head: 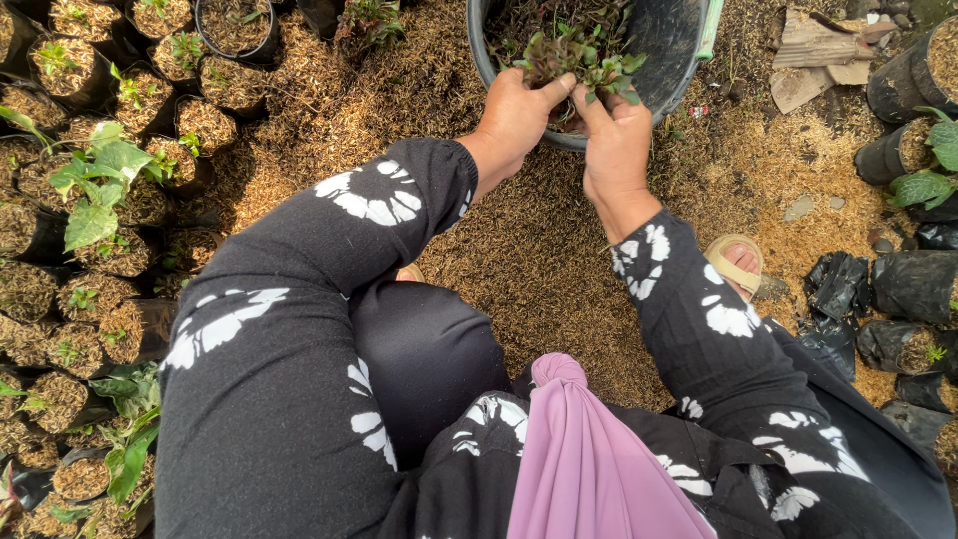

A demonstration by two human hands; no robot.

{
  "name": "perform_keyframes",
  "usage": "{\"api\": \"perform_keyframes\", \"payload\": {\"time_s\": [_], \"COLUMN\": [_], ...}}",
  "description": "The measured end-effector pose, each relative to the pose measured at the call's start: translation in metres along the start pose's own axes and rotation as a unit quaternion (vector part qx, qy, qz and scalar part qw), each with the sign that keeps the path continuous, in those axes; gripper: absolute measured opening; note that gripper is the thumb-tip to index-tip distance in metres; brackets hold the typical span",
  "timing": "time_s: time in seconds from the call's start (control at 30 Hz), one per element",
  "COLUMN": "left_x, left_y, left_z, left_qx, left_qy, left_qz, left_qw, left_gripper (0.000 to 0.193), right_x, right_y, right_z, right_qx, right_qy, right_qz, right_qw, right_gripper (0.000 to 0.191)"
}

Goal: The person sits on the ground at a plant nursery and sorts seedlings. They take handfuls of uprooted seedlings from a bucket, separate individual plants by hand, and place them into the seedling plug trays arranged on the ground beside them.

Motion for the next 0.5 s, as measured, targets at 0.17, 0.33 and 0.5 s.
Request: {"api": "perform_keyframes", "payload": {"time_s": [0.17,0.33,0.5], "left_x": [0.006,0.007,0.017], "left_y": [0.0,-0.004,0.015], "left_z": [-0.008,-0.015,-0.002], "left_qx": [-0.015,-0.015,-0.049], "left_qy": [0.021,0.023,-0.009], "left_qz": [0.048,0.063,0.151], "left_qw": [0.999,0.998,0.987], "left_gripper": [0.026,0.024,0.022], "right_x": [0.002,0.006,0.014], "right_y": [-0.005,-0.002,0.01], "right_z": [0.017,0.033,0.031], "right_qx": [0.015,0.064,0.159], "right_qy": [0.054,0.002,-0.032], "right_qz": [0.034,0.114,0.187], "right_qw": [0.998,0.991,0.969], "right_gripper": [0.02,0.015,0.011]}}
Point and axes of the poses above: each hand's wrist, its own x-axis towards the middle knuckle, its own y-axis out of the back of the hand, z = x × y, the point moved 3 cm from there along x, towards the middle knuckle, and after that the axes turned 9 degrees about x, right-handed, at the moved point
